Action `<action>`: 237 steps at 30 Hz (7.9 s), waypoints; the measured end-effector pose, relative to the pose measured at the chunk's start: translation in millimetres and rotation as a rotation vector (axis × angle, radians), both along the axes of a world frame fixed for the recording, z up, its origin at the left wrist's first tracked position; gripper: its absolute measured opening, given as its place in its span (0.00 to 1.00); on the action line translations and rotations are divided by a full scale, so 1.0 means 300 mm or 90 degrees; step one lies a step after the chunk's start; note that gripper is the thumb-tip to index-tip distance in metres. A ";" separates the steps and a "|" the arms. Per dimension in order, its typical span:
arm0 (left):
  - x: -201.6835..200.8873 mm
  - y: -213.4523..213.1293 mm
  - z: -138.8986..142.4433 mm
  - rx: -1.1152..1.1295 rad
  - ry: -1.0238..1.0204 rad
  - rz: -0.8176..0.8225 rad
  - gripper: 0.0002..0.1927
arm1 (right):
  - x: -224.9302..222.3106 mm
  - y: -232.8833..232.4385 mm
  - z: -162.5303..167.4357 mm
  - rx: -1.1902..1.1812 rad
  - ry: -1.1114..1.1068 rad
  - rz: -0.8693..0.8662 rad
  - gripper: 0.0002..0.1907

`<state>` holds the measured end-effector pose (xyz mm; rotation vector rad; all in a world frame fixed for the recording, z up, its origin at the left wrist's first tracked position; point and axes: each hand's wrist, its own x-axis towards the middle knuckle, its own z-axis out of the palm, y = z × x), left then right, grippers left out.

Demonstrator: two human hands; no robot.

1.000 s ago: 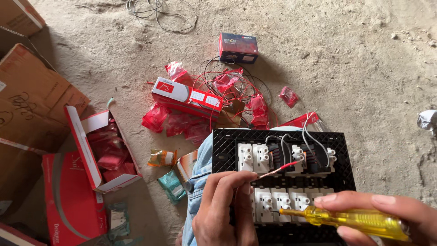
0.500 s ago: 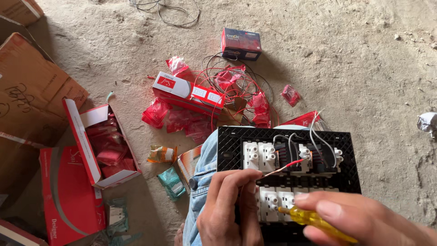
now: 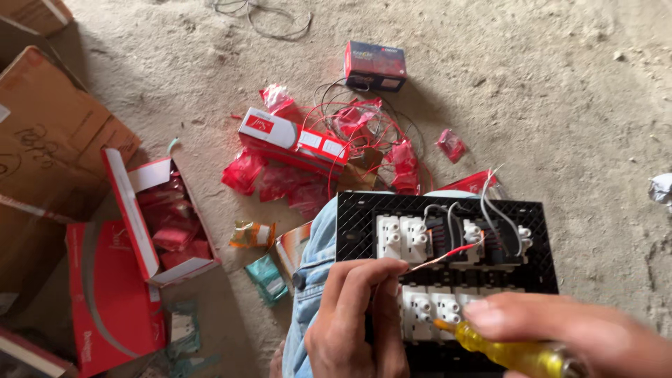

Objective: The person sits on the floor and wires a black switchboard with multiple white switches. They strip red and black wires with pliers, insert them into terminal screws, and tighten the connections with a screwdriver.

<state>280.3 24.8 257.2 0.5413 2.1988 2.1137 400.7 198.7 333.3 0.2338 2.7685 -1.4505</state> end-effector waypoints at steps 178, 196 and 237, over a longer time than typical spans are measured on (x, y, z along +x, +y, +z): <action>-0.055 -0.026 0.025 -0.033 0.040 -0.041 0.06 | -0.177 -0.175 0.148 0.161 0.324 -0.094 0.16; -0.045 -0.034 0.026 -0.052 -0.014 -0.021 0.06 | -0.162 -0.124 0.137 0.142 0.291 -0.040 0.17; -0.036 -0.040 -0.028 -0.035 -0.033 -0.036 0.07 | -0.055 -0.128 0.015 0.127 0.358 -0.265 0.18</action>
